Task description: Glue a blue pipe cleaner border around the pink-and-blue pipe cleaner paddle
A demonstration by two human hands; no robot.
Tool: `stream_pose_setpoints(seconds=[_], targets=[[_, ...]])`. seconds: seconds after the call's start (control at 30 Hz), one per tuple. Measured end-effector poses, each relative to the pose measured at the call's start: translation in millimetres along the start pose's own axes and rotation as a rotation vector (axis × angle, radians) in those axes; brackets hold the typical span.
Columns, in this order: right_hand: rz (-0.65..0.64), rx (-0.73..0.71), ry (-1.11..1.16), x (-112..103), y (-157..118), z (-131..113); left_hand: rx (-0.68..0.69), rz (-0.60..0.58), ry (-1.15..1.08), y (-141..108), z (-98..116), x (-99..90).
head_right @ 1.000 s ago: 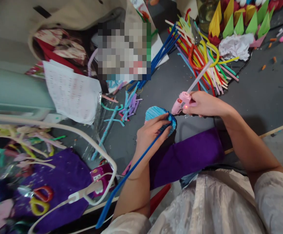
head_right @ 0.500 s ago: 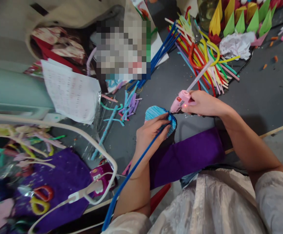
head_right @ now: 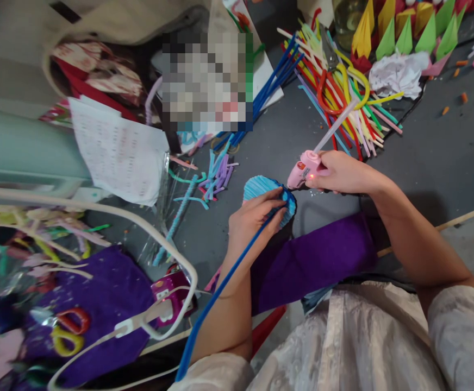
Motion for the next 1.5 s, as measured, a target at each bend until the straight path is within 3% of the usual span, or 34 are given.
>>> stream_pose_setpoints(seconds=[0.9, 1.5], targets=[[-0.027, 0.010, 0.036, -0.1, -3.5, -0.5, 0.019, -0.164, 0.087, 2.4, 18.2, -0.5], [-0.026, 0.019, 0.028, -1.3, -5.4, -0.1, 0.003, -0.127, -0.029, 0.9, 6.9, -1.6]])
Point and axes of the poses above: each hand's wrist, its own y-axis towards the middle knuckle, its own x-axis out of the palm, z = x × y, the point moved 10 cm from there along y, towards the middle knuckle, and after that the axes turned 6 degrees about -z, right-handed, at the moved point
